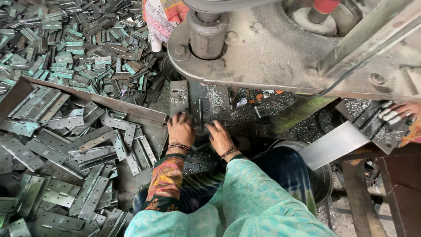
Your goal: The person operates a hydraulic press machine, repeatedly picking up metal brackets from a bin, placing them into the press, and activating the machine to process them. The processed brackets are then discarded into a pile.
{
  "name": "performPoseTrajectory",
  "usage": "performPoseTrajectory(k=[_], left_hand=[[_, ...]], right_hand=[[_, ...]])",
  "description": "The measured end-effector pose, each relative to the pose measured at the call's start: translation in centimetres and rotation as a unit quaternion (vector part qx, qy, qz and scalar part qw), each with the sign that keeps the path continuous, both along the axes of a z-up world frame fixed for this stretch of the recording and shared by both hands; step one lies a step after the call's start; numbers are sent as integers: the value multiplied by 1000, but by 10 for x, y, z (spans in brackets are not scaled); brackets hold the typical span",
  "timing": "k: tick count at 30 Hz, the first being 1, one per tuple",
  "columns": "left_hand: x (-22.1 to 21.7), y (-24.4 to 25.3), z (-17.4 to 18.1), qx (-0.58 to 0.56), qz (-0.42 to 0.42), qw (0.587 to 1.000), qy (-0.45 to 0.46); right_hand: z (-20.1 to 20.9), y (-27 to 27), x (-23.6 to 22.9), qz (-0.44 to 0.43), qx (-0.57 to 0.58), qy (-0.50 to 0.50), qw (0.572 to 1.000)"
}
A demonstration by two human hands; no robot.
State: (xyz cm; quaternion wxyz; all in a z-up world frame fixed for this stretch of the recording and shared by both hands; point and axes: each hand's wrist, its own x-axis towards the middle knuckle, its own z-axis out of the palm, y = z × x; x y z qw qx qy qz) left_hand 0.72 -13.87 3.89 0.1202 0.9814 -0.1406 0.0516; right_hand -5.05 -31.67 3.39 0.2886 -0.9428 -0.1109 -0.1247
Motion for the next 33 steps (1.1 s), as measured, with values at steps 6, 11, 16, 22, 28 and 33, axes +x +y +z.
performPoseTrajectory(k=[6,11,16,22,28,33], left_hand=[[-12,-24,-6,122,-38,992,17],[1,-29,-13,138,-39,988,60],[8,-24,-4,123,-31,989,71],[-1,-26,-1,105,-21,992,64],[-9,-28,-12,93,-21,995,-13],[-3,-29,-9,88,-23,996,21]], right_hand=[[24,-1,-38,-18,-44,39,998],[32,-18,-115,-20,-129,186,974],[4,-17,-134,-72,-101,302,945],[-2,-21,-135,-58,-61,272,959],[30,-24,-106,-33,-126,323,937],[2,-25,-111,-51,-125,324,936]])
